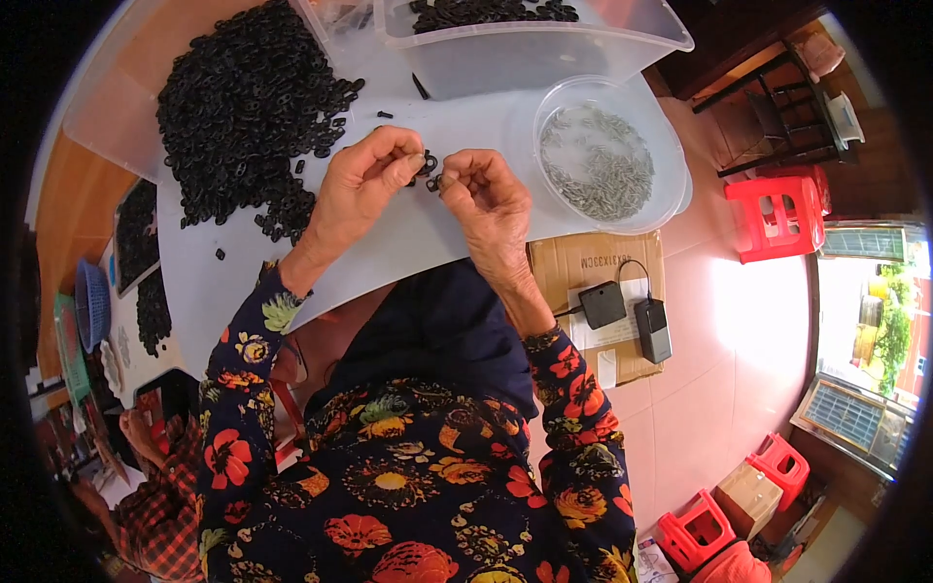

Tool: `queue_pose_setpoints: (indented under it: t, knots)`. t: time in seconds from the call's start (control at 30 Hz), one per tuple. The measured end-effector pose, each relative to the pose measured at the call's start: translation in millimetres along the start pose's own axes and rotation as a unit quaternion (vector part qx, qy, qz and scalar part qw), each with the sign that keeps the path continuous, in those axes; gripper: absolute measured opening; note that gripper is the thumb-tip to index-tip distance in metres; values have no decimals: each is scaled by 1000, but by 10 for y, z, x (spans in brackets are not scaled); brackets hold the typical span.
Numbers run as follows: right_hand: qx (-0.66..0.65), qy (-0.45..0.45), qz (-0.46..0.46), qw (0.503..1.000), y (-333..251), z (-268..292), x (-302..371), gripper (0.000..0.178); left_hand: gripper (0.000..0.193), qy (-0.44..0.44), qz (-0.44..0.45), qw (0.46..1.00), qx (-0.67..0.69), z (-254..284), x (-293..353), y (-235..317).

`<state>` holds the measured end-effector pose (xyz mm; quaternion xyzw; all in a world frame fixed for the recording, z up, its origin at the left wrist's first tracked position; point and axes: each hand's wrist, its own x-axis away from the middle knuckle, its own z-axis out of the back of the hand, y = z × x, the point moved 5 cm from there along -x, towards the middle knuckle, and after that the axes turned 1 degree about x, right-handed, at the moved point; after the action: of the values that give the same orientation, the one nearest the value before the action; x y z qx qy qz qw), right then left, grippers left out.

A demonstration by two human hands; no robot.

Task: The person assembles plastic components by picking up plastic pieces and inserting metal pins into them by hand.

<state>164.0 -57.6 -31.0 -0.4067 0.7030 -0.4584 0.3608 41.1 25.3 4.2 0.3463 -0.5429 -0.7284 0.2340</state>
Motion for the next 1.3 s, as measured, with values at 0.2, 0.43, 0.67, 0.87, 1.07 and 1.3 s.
queue_pose_setpoints:
  t: [0.2, 0.43, 0.67, 0.87, 1.07, 1.3]
  knots:
    - [-12, 16, 25, 999, -5, 2, 9, 12, 13, -26, -19, 999, -41, -41, 9, 20]
    - [-28, 37, 25, 999, 8, 13, 15, 13, 12, 42, -18, 999, -5, -56, 7, 49]
    - [-12, 43, 24, 999, -19, 2, 22, 13, 32, -37, 44, 998, -8, -165, 92, -66]
    - [-28, 15, 45, 998, -34, -32, 30, 14, 33, -18, 43, 999, 18, -164, 106, -104]
    - [7, 53, 44, 998, -36, -30, 49, 16, 32, 23, 65, 997, 23, -201, 150, -99]
    - [-5, 51, 48, 998, -12, -27, 37, 18, 31, 3, 46, 999, 14, -176, 124, -73]
